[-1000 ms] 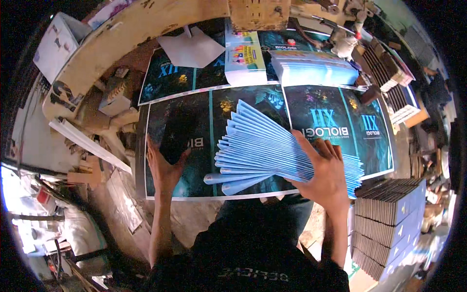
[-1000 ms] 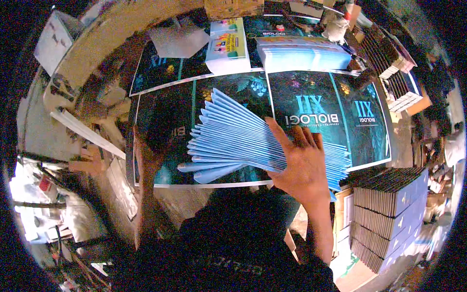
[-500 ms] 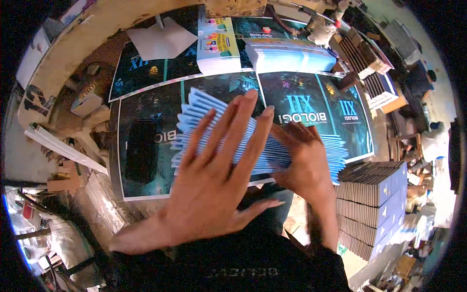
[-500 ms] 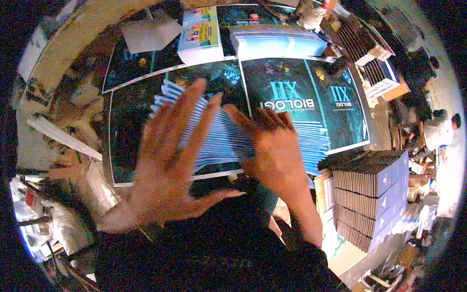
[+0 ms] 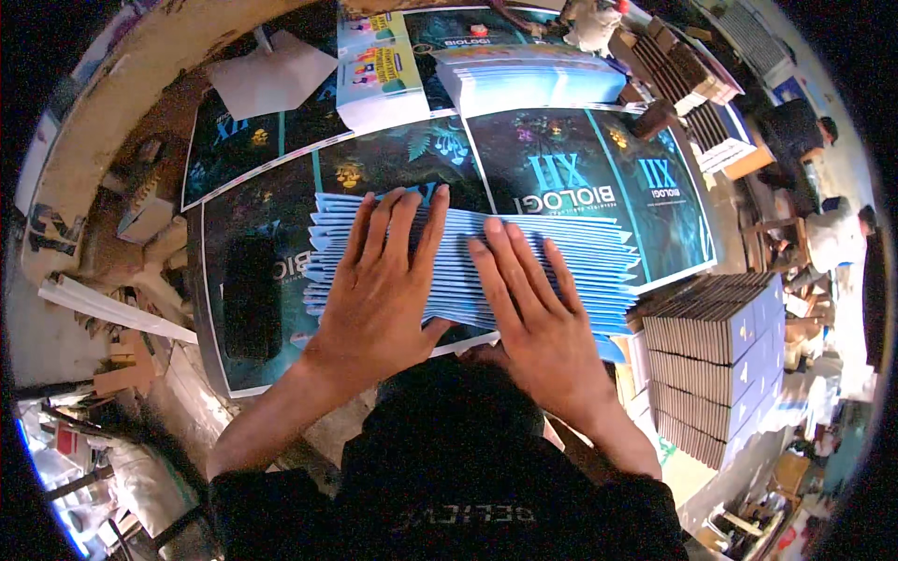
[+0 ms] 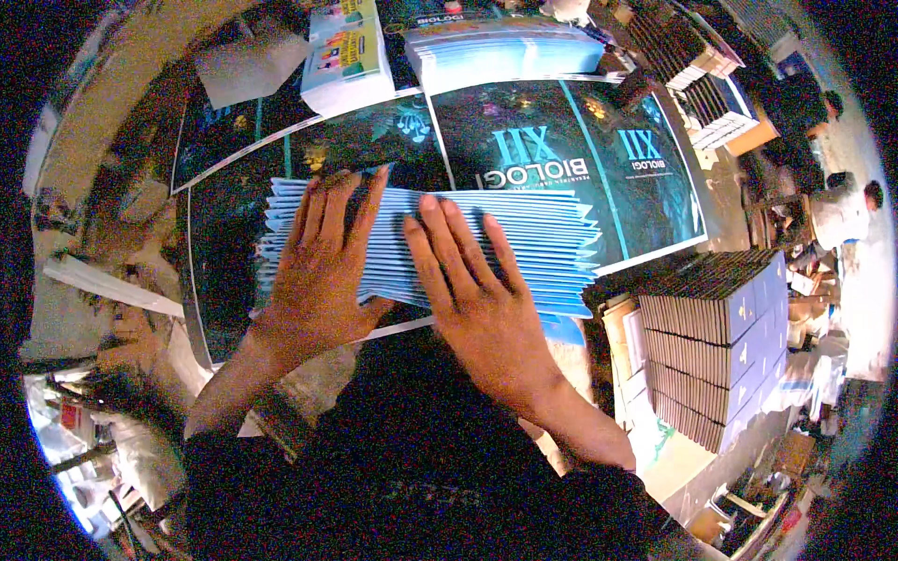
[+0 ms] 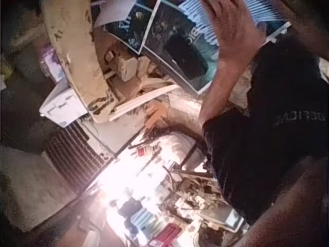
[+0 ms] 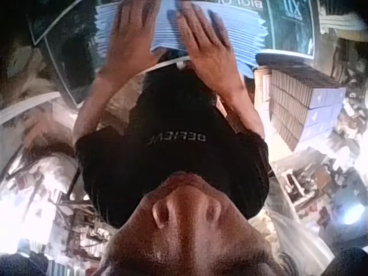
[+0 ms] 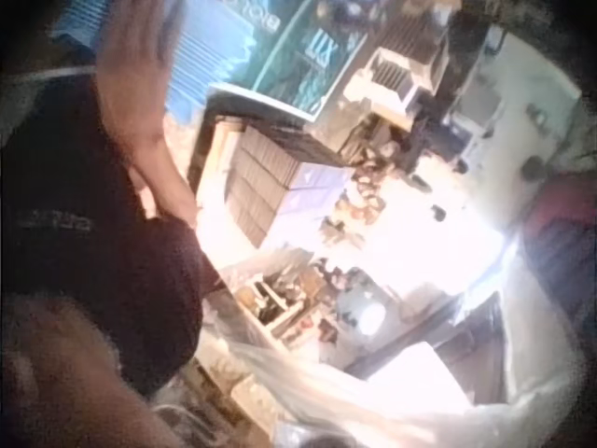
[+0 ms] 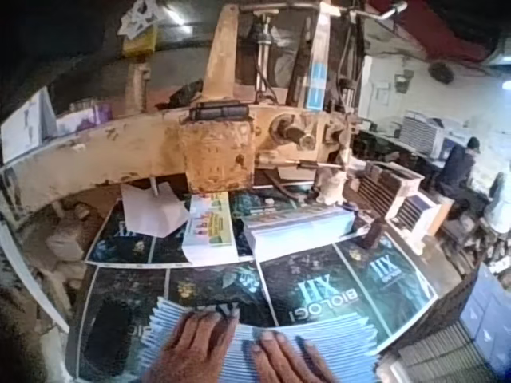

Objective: The person counts a stack of blue printed book covers by flipping through them by hand on a workbench and then aligns the stack.

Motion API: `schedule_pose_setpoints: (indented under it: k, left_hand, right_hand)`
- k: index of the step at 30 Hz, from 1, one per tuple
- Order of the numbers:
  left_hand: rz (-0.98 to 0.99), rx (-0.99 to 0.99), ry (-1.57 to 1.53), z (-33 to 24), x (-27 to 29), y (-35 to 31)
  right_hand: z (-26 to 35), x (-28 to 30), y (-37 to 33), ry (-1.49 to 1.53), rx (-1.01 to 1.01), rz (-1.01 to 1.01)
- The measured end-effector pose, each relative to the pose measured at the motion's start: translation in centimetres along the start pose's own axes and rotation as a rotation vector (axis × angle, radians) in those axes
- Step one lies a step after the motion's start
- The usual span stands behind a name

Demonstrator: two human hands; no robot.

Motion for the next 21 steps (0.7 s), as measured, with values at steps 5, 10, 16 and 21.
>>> schedule_pose_setpoints:
  k: [5, 10, 16, 21]
  left_hand:
    - [0.033, 0.01, 0.063, 0.2, 0.1, -0.1]
    - [-0.018, -0.029, 0.035, 0.6, -0.5, -0.6]
    - [-0.015, -0.186, -0.012, 2.2, -1.2, -1.2]
    - [0.007, -0.26, -0.034, 1.5, -0.2, -1.3]
  right_hand:
    - [-1.1, 0.8, 0.8, 0.148, 0.012, -0.176]
    - [-1.6, 0.7, 0.7, 0.185, 0.025, -0.226]
    - [-1.5, 0.3, 0.7, 0.114, 0.026, -0.185]
    - [-0.3, -0.3, 0.5, 0.085, 0.018, -0.27]
Point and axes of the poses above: each hand's wrist, its own y-axis towards the middle knuckle, its own x-axis out of the back of the hand, z = x × y, the point moved 2 cm from there along y, towards the middle knuckle, and after that the axes turned 7 degrees about x, right-handed, at the moved point
